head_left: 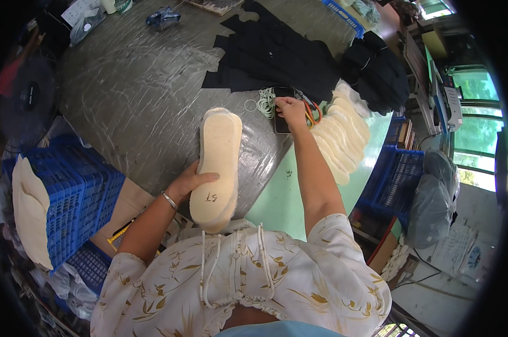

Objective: The recorder picks up individual white shoe soles, inspects them, and stacks them together in a neat pile.

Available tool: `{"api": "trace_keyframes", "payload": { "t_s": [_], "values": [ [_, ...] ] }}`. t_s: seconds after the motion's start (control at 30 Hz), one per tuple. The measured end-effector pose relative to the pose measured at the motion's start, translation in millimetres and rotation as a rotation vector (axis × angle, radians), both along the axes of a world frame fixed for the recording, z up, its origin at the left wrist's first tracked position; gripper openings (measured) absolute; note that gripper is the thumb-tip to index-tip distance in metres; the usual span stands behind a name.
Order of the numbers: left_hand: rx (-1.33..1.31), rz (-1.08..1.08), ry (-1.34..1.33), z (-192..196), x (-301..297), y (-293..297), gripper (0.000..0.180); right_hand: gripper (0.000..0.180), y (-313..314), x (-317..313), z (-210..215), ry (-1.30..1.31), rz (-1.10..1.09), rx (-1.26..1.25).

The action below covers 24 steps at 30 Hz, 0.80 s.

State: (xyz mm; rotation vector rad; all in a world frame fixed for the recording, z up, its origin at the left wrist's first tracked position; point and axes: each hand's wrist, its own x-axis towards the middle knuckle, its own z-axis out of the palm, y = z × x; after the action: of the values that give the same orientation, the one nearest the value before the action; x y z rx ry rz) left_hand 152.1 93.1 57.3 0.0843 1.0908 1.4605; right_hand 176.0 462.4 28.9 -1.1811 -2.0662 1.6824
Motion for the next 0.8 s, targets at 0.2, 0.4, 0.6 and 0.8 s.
{"api": "trace_keyframes", "payload": {
  "t_s": [0.2, 0.4, 0.6, 0.8],
  "values": [
    [0.007, -0.010, 0.006, 4, -3, 3, 0.060, 0.017, 10, 6, 2, 0.010, 0.048, 0.188],
    [-0.034, -0.020, 0.012, 0, -2, 0, 0.061, 0.014, -12, 25, 24, 0.100, 0.143, -0.290],
    [0.062, -0.160, -0.069, 3, 8, -11, 0.067, 0.017, -115, 89, 1, -0.399, 0.734, -0.236],
    [0.078, -0.344, -0.049, 5, 18, -1, 0.076, 0.038, -144, 140, -32, -0.297, 0.460, -0.612]
  ]
}}
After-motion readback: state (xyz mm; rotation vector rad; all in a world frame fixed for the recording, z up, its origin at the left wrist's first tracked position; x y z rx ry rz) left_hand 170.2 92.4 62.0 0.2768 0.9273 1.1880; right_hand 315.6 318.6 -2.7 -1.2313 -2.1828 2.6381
